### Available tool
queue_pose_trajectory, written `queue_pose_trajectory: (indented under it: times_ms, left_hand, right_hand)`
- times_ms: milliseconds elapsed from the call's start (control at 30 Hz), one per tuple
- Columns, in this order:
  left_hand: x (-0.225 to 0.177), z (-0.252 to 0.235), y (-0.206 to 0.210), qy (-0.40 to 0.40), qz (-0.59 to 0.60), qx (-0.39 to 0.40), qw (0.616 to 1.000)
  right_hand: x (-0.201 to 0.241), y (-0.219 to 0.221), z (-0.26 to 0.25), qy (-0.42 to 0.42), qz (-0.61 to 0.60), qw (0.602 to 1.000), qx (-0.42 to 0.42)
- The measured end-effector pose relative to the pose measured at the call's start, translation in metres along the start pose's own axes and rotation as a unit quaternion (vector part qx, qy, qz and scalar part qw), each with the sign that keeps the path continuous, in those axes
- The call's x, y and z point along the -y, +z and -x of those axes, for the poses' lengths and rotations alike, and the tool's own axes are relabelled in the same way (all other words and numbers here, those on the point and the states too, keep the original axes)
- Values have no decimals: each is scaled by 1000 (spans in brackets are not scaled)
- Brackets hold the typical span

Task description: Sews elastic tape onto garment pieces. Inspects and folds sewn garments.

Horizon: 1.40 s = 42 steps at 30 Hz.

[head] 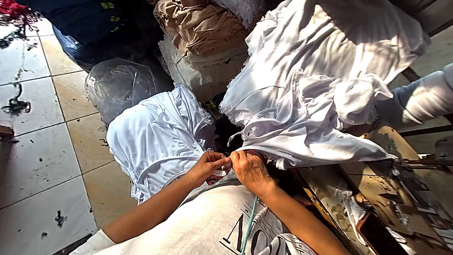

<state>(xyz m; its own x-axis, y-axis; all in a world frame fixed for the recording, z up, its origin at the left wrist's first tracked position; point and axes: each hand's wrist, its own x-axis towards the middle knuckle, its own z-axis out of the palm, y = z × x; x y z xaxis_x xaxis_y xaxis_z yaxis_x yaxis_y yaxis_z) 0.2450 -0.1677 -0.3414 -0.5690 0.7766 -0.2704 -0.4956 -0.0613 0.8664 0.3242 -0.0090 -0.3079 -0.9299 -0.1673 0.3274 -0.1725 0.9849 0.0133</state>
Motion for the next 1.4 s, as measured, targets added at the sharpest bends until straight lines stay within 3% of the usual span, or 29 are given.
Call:
queue_pose_trajectory:
  times_ms: [167, 300, 467, 567, 667, 733, 933, 1067, 1167, 1267, 1333, 1367, 1400]
  left_hand:
    - [16, -9, -14, 124, -67, -11, 990]
    - [14, -36, -24, 153, -95, -135, 974]
    - [17, -83, -13, 212, -265, -94, 936]
    - [10, -85, -14, 155, -277, -69, 946]
    - [0, -59, -27, 9, -48, 27, 998]
    - [-1, -42, -41, -68, 87, 114, 987]
    - [6, -28, -42, -104, 210, 178, 956]
    - [12, -26, -27, -136, 211, 173, 952]
    - [17, -33, -23, -137, 180, 174, 958]
    - [22, -52, -14, -61, 107, 146, 982]
    - [19, -70, 1, 0, -43, 21, 999]
    - [16, -77, 6, 21, -186, -16, 982]
    - [12, -84, 6, 30, -339, -7, 940]
  right_hand:
    - [-4, 6, -3, 24, -32, 997, 67]
    - [-15, -2, -4, 81, -5, 996, -35]
    - [-26, -11, -8, 88, 8, 990, -106]
    - [-31, -3, -7, 81, 33, 992, -93]
    - [-35, 4, -5, 37, 38, 995, -84]
    - [-36, 9, -5, -7, 26, 996, -80]
    - [-19, 19, -14, -31, -16, 996, -81]
    - [-18, 21, -14, -39, -49, 997, -34]
    - [-23, 16, -5, -31, -61, 998, -8]
    - [-29, 4, 10, 8, -86, 996, -35]
    - [-36, -18, 19, 36, -103, 989, -102]
    - [-40, -31, 26, 52, -113, 983, -134]
    - [-45, -44, 35, 69, -119, 976, -167]
